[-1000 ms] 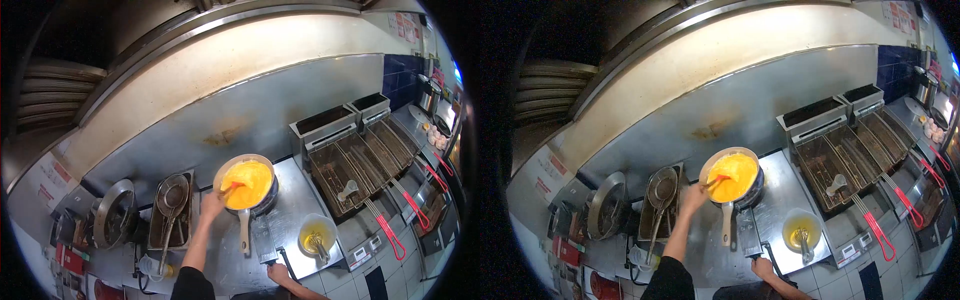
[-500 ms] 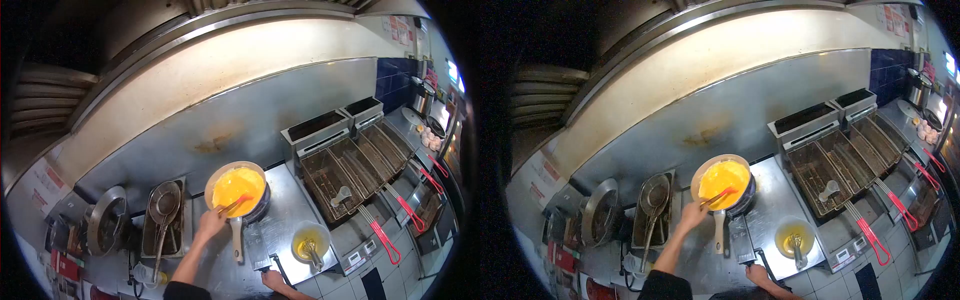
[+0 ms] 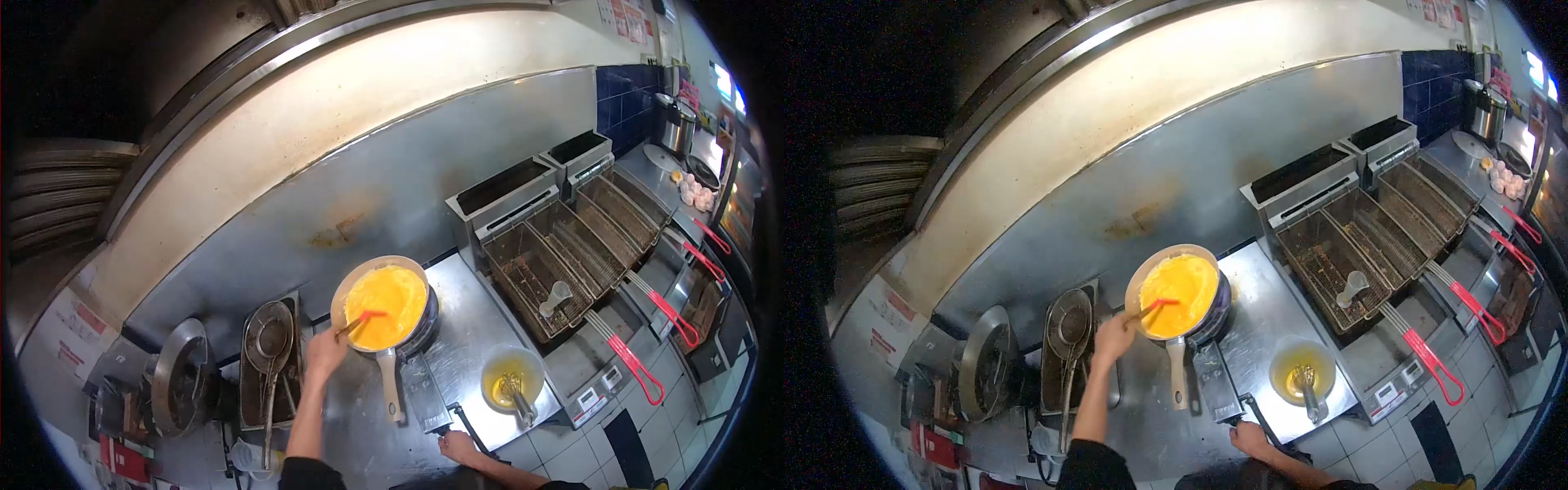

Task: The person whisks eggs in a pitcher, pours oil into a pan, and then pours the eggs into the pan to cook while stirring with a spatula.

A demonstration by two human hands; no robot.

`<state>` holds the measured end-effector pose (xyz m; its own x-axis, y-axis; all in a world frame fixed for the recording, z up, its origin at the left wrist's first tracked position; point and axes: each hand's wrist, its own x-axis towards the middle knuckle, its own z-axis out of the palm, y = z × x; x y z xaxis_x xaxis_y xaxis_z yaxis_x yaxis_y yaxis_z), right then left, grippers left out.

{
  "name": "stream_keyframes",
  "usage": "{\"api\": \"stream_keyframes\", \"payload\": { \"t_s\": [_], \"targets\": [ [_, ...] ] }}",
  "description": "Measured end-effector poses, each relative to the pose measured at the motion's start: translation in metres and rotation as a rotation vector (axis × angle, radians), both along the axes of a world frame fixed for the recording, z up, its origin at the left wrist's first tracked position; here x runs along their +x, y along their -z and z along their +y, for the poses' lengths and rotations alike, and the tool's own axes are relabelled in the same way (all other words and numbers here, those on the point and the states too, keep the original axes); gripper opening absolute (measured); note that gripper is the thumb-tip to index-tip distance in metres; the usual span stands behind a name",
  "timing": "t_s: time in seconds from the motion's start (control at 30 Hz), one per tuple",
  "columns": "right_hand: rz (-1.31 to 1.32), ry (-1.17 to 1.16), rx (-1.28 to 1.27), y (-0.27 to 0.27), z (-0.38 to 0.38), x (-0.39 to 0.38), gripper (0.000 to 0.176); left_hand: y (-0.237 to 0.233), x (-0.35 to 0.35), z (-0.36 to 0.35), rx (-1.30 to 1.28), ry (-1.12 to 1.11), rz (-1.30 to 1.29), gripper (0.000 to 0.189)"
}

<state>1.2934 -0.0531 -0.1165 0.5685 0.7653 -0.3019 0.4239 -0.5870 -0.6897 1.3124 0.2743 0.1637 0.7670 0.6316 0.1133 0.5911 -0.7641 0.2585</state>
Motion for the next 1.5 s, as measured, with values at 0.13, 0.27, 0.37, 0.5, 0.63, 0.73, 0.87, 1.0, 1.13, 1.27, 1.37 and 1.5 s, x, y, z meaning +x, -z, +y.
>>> {"api": "stream_keyframes", "payload": {
  "t_s": [0.13, 0.27, 0.37, 0.5, 0.63, 0.73, 0.87, 1.0, 1.13, 1.27, 1.37, 1.5],
  "targets": [
    [-0.037, -0.023, -0.044, -0.005, 0.004, -0.001, 0.048, 0.026, 0.016, -0.022, -0.071, -0.007, -0.064, 0.028],
    [-0.012, 0.032, -0.029, -0.01, 0.003, 0.001, 0.055, -0.01, -0.009, -0.028, -0.054, 0.11, -0.034, 0.026],
    [-0.057, 0.044, 0.016, -0.001, 0.005, -0.003, 0.055, 0.001, 0.012, -0.011, 0.016, 0.008, -0.008, 0.027],
    [-0.071, 0.049, -0.011, -0.006, 0.006, -0.003, 0.054, 0.004, 0.015, -0.041, -0.042, -0.001, -0.037, 0.029],
    [-0.052, 0.036, -0.029, -0.008, 0.004, 0.0, 0.052, -0.01, 0.002, -0.026, -0.046, 0.041, 0.029, 0.029],
    [-0.089, 0.022, -0.035, -0.008, 0.006, -0.003, 0.051, 0.02, 0.004, -0.003, 0.035, -0.091, 0.005, 0.03],
    [-0.132, 0.015, -0.042, -0.002, 0.005, -0.005, 0.05, 0.016, 0.008, -0.045, -0.084, -0.057, -0.077, 0.032],
    [-0.171, 0.003, -0.035, 0.0, 0.004, -0.007, 0.048, -0.012, -0.008, -0.035, -0.094, 0.051, 0.033, 0.03],
    [-0.186, 0.028, 0.024, -0.008, 0.006, -0.008, 0.043, 0.017, 0.009, -0.021, -0.043, -0.125, -0.084, 0.028],
    [-0.231, 0.044, -0.009, 0.002, 0.005, -0.006, 0.04, 0.009, 0.003, -0.043, -0.079, 0.043, -0.089, 0.028],
    [-0.304, -0.008, -0.081, -0.018, 0.007, -0.007, 0.032, -0.009, -0.002, -0.034, -0.01, -0.053, 0.016, 0.025],
    [-0.305, -0.034, -0.08, -0.013, 0.009, -0.007, 0.028, 0.022, 0.014, -0.038, 0.02, -0.083, -0.028, 0.03]
  ]
}}
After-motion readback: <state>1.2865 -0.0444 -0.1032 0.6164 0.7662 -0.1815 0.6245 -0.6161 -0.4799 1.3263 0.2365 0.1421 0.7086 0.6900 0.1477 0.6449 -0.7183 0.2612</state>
